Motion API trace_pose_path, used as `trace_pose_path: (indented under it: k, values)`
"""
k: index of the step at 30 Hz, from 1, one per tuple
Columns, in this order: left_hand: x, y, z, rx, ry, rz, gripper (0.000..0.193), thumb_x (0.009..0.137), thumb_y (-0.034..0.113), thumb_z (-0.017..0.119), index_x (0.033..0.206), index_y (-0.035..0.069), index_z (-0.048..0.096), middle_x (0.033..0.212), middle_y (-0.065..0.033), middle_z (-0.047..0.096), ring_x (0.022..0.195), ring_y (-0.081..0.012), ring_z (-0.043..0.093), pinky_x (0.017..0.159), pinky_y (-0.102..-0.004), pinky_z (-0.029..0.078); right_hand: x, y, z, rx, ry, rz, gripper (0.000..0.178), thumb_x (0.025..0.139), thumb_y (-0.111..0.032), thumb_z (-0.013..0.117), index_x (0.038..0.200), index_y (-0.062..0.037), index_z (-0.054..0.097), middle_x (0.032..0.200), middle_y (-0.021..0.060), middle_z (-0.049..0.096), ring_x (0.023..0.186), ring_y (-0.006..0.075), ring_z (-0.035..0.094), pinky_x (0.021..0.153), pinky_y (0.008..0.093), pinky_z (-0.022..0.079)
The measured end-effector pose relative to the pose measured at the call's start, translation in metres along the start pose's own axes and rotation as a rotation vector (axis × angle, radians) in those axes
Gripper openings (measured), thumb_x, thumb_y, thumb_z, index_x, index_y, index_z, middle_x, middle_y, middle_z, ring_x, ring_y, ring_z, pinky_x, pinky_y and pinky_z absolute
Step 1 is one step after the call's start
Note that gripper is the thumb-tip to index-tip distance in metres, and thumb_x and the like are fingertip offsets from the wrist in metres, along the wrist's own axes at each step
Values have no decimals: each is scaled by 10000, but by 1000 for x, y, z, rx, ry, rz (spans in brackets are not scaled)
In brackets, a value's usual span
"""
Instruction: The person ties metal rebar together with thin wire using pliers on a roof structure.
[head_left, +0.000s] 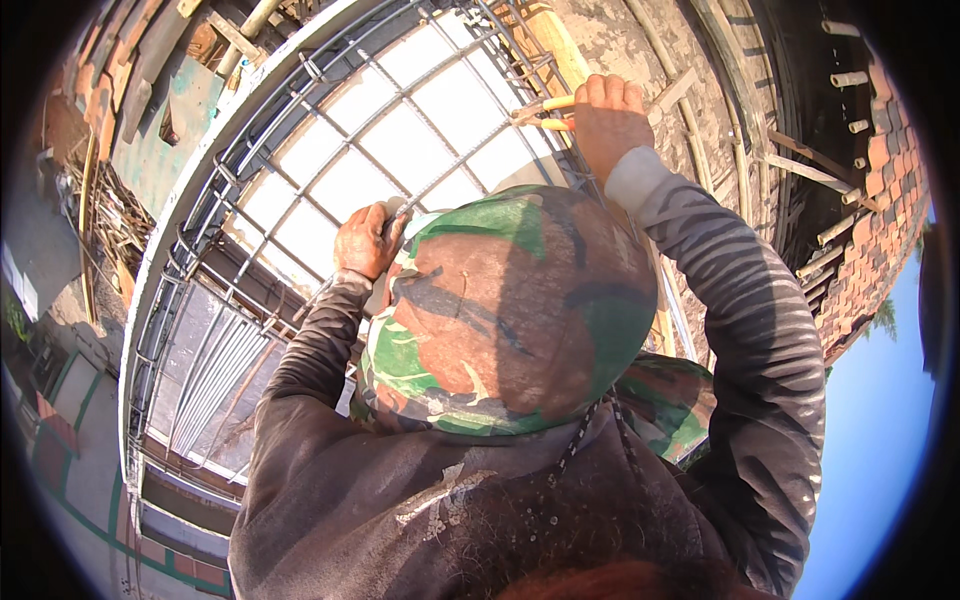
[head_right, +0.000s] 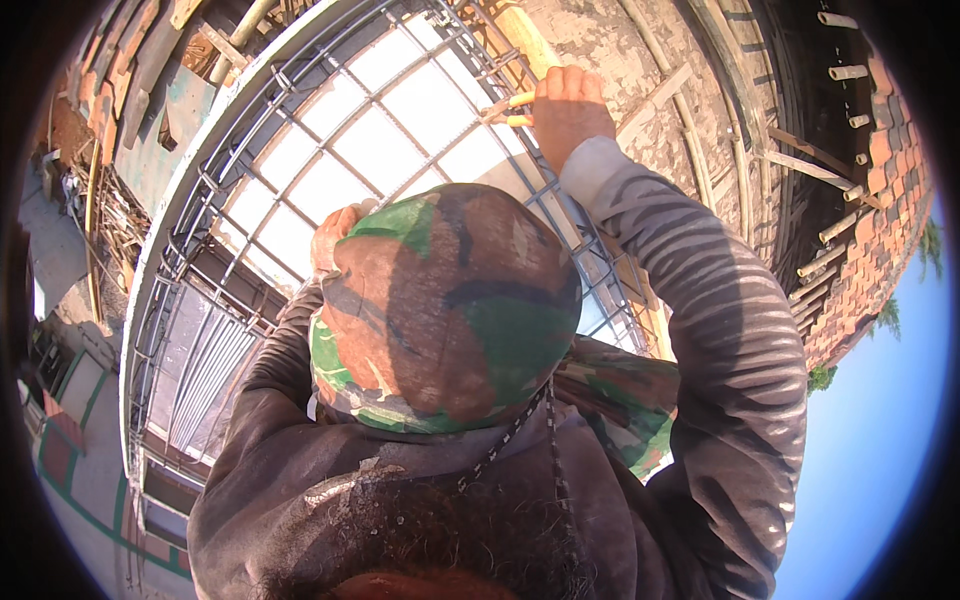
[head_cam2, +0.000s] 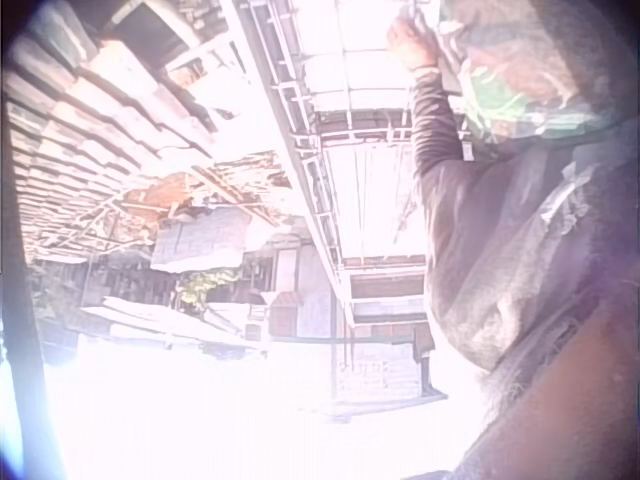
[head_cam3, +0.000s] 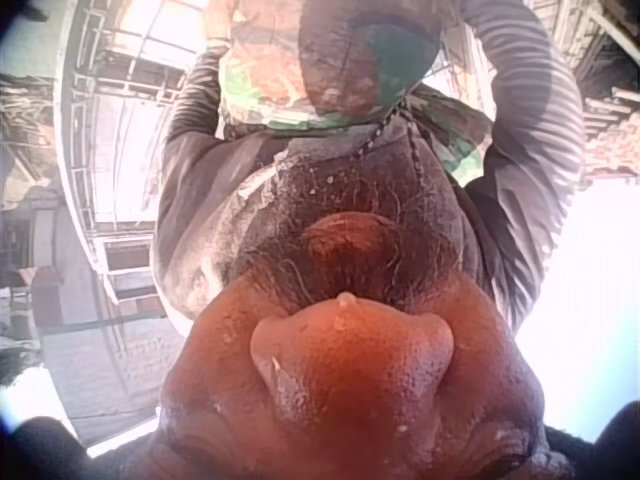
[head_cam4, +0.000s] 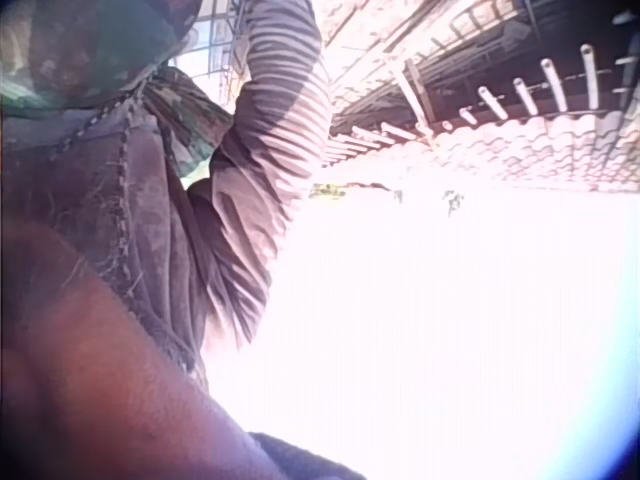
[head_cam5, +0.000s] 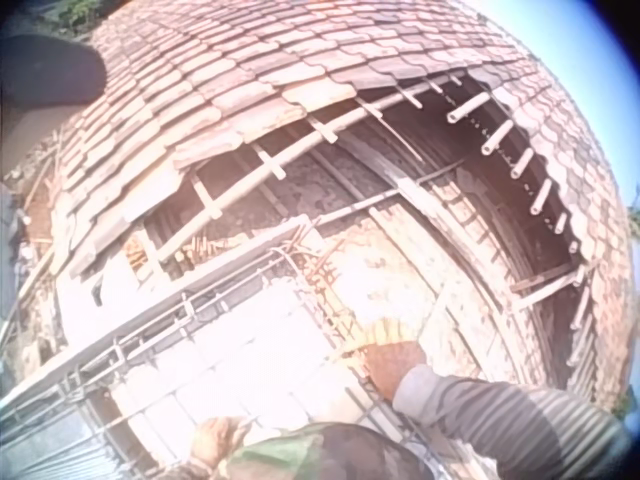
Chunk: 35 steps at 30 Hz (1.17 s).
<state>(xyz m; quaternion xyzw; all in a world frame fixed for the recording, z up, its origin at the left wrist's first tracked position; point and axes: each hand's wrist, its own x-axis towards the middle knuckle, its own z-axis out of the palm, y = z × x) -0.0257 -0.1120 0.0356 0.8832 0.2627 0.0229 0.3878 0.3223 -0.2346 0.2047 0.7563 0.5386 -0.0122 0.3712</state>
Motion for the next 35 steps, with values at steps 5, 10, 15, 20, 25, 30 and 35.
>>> trace_pose_path:
  k: [5, 10, 15, 20, 25, 30, 35]
  values:
    - [3, 5, -2, -15, -3, 5, 315, 958, 331, 708, 884, 42, 608, 852, -163, 671, 858, -370, 672, 766, -463, 539, -5, 0, -5, -90, -53, 0, 309, 971, -280, 599, 1097, -27, 723, 1087, 118, 691, 1081, 281, 606, 982, 420, 446]
    - [-2, -6, 2, -8, 30, 32, 308, 955, 321, 716, 865, 50, 599, 814, -153, 664, 807, -359, 672, 718, -450, 542, -7, 0, -9, 406, -520, 33, 351, 992, -345, 613, 1081, -23, 719, 884, 131, 715, 847, 277, 710, 797, 451, 564]
    - [3, -3, 0, -46, 41, 56, 320, 950, 327, 723, 847, 55, 592, 782, -150, 654, 770, -351, 670, 681, -451, 541, -11, 17, 6, 1252, -1103, 343, 425, 1020, -417, 614, 1098, -2, 649, 961, 195, 737, 798, 277, 752, 674, 456, 625]
    - [-1, -4, -2, 7, 5, -4, 331, 964, 342, 709, 852, 52, 595, 802, -150, 660, 799, -351, 672, 703, -457, 541, -26, 10, 26, 1607, -1183, 375, 496, 1015, -428, 623, 1188, 34, 575, 1067, 232, 729, 826, 290, 756, 718, 481, 638]
    - [0, 0, 2, 3, 42, 0, 348, 966, 357, 704, 843, 52, 589, 794, -142, 648, 810, -354, 665, 716, -461, 536, -24, 18, 39, 1486, -1236, 344, 585, 1011, -422, 635, 1328, 53, 510, 1137, 273, 705, 967, 362, 744, 876, 617, 580]
    - [2, 0, 0, -23, 26, -4, 353, 958, 353, 711, 825, 52, 584, 787, -142, 638, 811, -358, 659, 712, -466, 529, -12, 28, 52, 1547, -1343, 317, 591, 1009, -424, 641, 1341, 48, 512, 1191, 293, 683, 1011, 394, 733, 920, 648, 547]
    - [1, 0, 0, -11, 32, -5, 351, 956, 352, 714, 824, 55, 582, 791, -143, 638, 808, -358, 658, 715, -467, 528, -24, 25, 61, 1772, -1319, 370, 704, 912, -506, 753, 1346, 1, 528, 1229, 305, 669, 1038, 404, 725, 937, 664, 530]
